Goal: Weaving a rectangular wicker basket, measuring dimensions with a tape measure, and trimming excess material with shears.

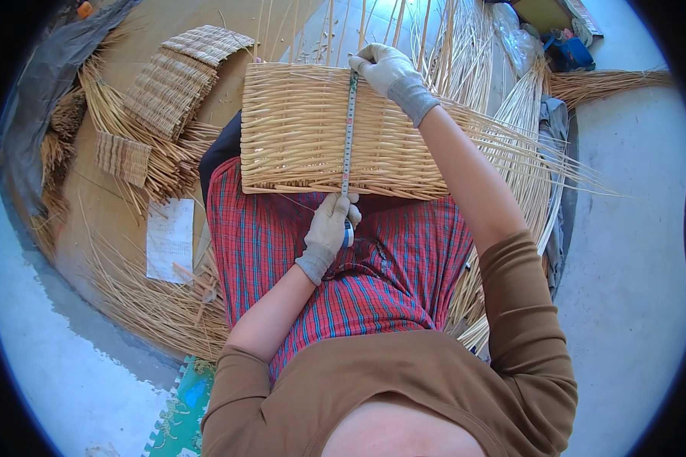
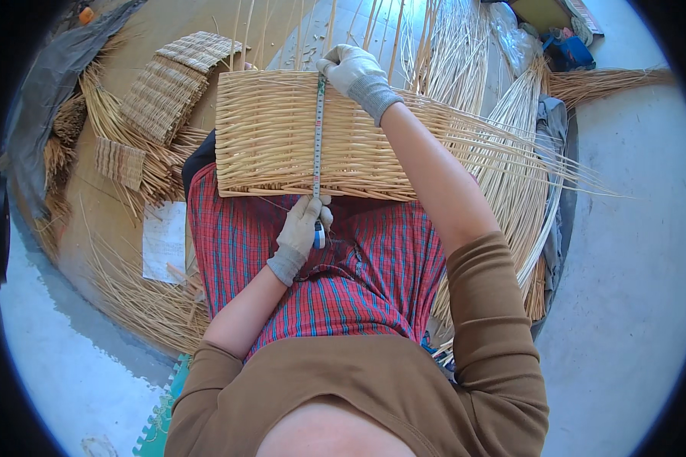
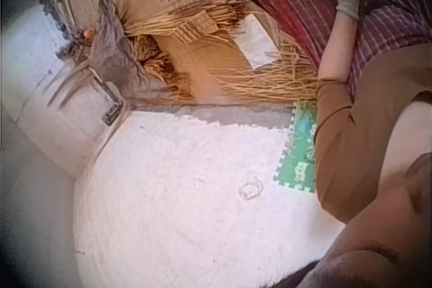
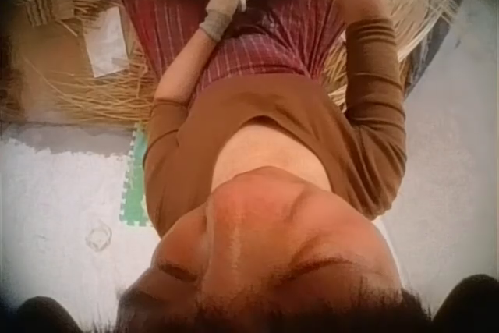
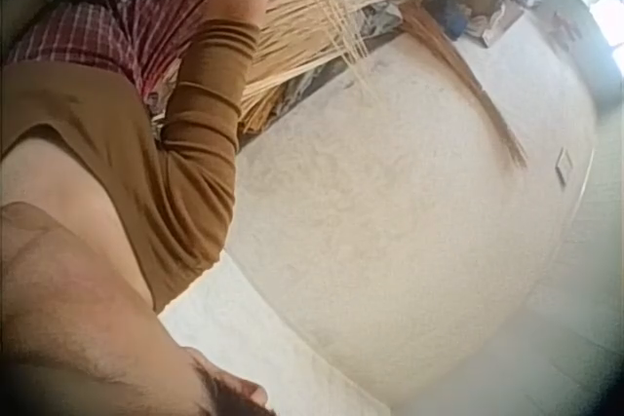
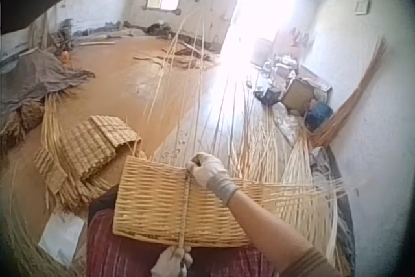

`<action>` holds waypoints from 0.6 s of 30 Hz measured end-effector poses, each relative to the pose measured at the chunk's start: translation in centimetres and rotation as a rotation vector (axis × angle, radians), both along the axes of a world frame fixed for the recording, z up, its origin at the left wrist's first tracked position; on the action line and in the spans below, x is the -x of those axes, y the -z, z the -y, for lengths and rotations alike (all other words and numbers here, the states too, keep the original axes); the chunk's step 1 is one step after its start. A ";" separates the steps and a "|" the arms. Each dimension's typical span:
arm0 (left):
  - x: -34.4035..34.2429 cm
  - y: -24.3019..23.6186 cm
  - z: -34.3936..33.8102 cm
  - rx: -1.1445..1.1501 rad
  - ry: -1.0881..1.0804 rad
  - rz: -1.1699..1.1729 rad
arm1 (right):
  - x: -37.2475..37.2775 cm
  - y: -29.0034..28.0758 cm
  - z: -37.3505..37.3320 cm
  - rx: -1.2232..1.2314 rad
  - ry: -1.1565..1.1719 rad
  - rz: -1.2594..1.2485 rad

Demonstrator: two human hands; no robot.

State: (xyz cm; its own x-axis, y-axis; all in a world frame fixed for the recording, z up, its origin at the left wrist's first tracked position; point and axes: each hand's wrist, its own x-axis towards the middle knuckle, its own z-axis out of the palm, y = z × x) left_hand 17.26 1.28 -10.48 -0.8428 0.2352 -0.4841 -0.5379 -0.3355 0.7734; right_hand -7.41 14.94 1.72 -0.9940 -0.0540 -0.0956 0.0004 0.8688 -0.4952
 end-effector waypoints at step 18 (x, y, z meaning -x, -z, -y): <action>-0.3 0.7 -0.2 0.022 -0.002 -0.037 | 2.3 -0.1 -0.3 0.054 -0.048 0.233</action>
State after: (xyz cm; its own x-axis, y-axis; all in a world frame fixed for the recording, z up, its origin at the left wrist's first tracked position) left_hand 17.55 1.52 -11.20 -0.8606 0.2228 -0.4579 -0.5082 -0.3190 0.8000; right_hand -9.73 15.22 1.86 -0.9416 -0.1123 -0.3175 0.0792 0.8427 -0.5326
